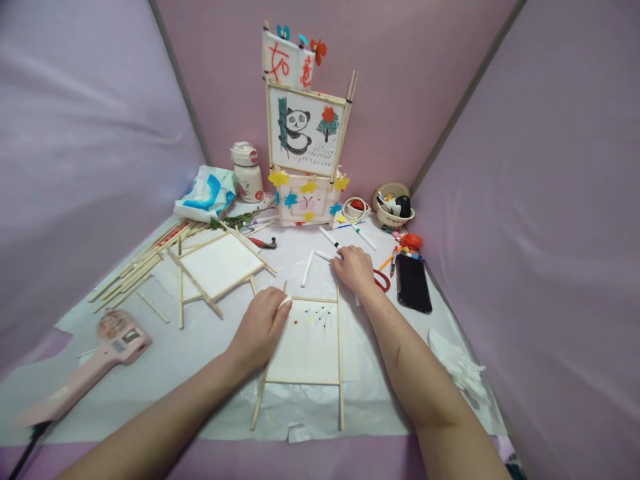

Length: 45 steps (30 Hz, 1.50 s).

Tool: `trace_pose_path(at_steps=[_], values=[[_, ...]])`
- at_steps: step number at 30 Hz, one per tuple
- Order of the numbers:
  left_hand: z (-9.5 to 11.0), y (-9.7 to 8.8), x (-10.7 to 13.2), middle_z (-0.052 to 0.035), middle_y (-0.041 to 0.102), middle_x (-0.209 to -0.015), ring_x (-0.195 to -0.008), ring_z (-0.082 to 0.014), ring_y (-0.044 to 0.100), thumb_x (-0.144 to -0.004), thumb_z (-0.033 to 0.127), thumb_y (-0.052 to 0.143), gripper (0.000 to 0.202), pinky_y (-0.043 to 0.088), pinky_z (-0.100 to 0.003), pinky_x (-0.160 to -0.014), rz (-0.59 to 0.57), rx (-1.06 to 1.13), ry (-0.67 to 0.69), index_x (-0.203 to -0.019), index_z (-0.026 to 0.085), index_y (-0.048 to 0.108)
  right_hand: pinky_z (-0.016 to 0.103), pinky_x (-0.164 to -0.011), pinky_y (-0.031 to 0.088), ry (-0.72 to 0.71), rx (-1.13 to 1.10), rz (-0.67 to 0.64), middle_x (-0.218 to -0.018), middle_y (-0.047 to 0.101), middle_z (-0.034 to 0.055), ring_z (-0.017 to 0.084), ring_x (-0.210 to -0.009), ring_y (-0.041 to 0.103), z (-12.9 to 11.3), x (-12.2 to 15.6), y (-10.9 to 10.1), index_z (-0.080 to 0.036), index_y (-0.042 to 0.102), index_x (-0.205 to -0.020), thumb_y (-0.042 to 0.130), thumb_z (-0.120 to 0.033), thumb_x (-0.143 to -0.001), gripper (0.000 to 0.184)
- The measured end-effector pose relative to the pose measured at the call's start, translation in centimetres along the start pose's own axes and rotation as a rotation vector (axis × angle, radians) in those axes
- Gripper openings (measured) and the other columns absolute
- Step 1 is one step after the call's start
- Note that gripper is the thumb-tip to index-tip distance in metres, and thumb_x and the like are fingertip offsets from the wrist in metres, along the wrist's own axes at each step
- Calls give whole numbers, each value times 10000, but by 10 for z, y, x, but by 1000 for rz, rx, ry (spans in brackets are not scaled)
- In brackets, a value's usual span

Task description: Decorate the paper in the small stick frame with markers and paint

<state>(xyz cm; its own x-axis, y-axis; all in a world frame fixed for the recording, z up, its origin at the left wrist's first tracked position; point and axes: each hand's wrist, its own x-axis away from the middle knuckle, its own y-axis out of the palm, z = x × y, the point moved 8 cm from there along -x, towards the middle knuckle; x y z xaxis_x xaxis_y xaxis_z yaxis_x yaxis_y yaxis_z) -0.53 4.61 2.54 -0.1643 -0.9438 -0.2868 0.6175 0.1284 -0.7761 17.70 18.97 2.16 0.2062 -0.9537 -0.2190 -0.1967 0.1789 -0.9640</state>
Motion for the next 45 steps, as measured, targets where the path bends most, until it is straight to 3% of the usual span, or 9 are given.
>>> trace_pose_path(at_steps=[6,13,18,24,31,45], values=[[-5,0,13,-64,568,-896,-886,-240,513,-1026,271,349,271,424,-392,-827,31,111,57,-821,196,510,287,-763,415,12,46,-76,-994,743,74,216,-927,661,-11,2,6,-195,699,-1000,497,-301,-931,238],[-11,-2,11,-71,572,-844,-844,-256,522,-1029,297,323,316,429,-405,-785,45,169,60,-800,200,517,303,-707,427,96,109,-76,-946,743,123,253,-874,683,-22,7,7,-161,694,-930,503,-367,-922,280],[-18,3,11,-95,671,-987,-960,-273,599,-1025,320,314,314,455,-421,-865,27,218,29,-1056,183,594,291,-736,445,129,111,-89,-991,742,106,238,-916,684,-21,9,6,-180,677,-977,486,-362,-942,265],[-25,2,12,-87,672,-1193,-1085,-271,626,-1025,366,300,359,472,-404,-887,12,245,-95,-1251,210,531,296,-758,464,150,105,-113,-1008,741,103,237,-932,687,-18,12,6,-188,660,-1018,458,-339,-960,260],[-26,0,13,-43,671,-870,-789,-256,651,-1004,416,338,275,483,-362,-709,-8,253,-185,-1088,229,522,318,-775,479,158,92,-118,-1024,741,123,255,-943,692,-19,14,6,-179,644,-1061,438,-400,-971,315],[-31,-10,13,8,556,-701,-615,-222,561,-963,442,356,234,401,-317,-593,89,246,-279,-965,233,462,315,-778,477,141,74,-51,-1037,738,118,256,-960,690,-14,17,3,-184,641,-1083,449,-455,-968,352]])
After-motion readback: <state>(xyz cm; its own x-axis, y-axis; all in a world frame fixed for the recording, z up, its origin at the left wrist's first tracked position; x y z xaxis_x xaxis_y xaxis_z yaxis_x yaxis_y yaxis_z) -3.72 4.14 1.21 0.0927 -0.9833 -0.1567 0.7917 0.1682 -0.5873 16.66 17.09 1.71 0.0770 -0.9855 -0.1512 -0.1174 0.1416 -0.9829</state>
